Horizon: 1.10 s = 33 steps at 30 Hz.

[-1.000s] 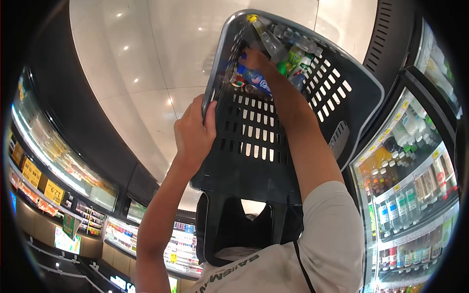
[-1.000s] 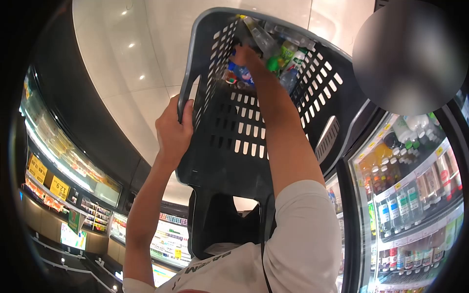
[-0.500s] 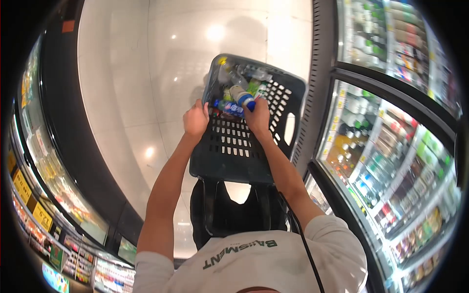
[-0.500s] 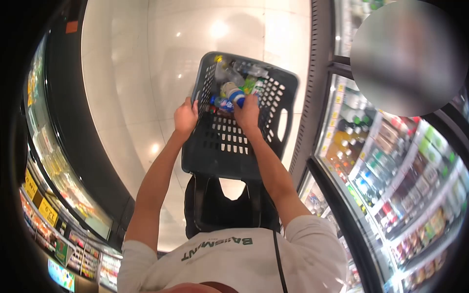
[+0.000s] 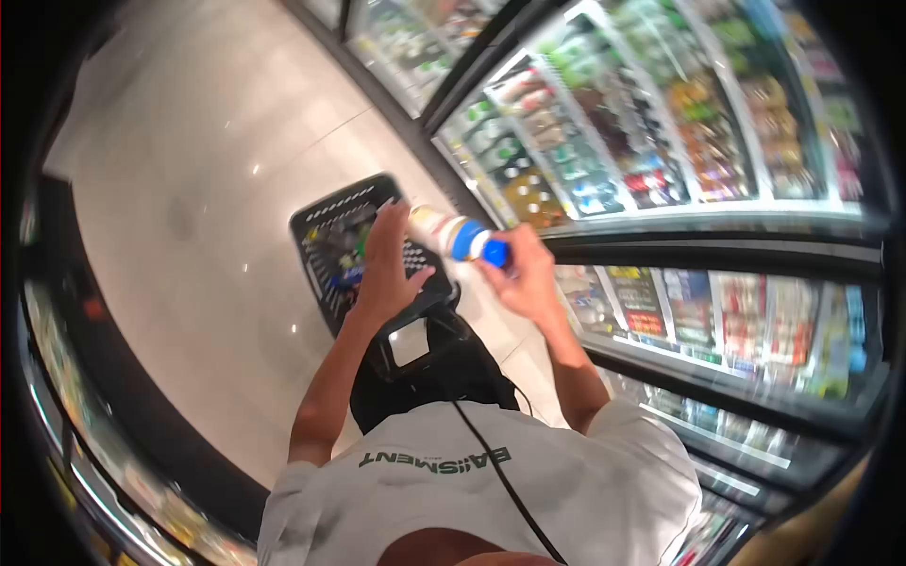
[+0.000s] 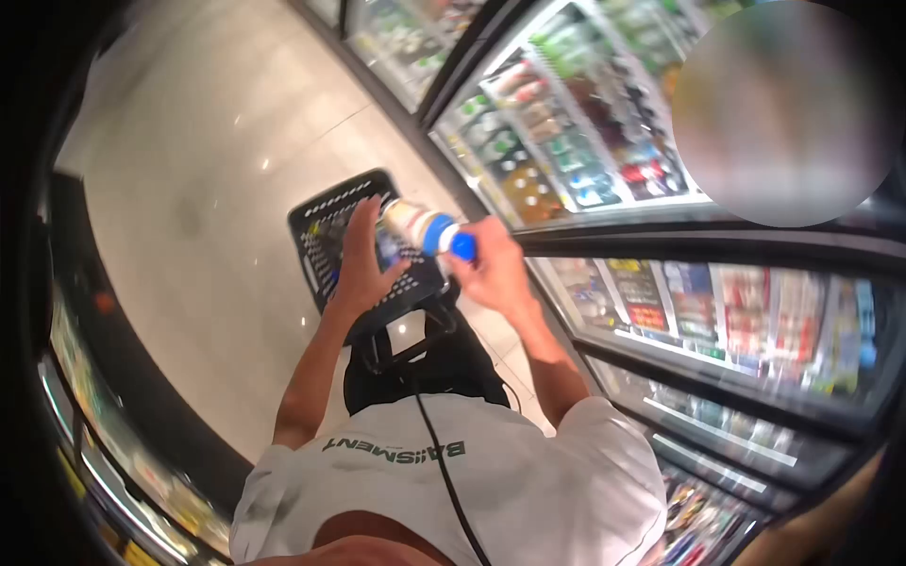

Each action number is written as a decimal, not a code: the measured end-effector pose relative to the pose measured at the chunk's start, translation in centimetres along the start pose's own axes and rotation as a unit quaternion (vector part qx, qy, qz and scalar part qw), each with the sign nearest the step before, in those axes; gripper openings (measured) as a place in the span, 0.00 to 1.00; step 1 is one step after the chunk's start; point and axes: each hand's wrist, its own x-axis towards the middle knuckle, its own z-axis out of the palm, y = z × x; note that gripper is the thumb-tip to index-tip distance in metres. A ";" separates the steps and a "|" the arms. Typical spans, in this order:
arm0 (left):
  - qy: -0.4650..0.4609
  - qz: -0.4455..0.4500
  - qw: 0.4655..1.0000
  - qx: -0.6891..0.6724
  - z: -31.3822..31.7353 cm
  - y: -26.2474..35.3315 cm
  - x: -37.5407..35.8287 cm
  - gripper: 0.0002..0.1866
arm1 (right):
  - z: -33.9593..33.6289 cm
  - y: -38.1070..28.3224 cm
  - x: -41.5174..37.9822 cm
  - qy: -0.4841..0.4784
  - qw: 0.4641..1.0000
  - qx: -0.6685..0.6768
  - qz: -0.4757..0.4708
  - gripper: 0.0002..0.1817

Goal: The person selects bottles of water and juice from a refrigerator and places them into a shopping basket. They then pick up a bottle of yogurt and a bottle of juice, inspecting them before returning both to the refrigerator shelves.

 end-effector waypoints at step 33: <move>-0.010 -0.237 0.803 -0.546 15.3 23.7 -14.1 0.27 | -33.4 27.6 -11.0 0.446 0.844 -0.237 0.182 0.21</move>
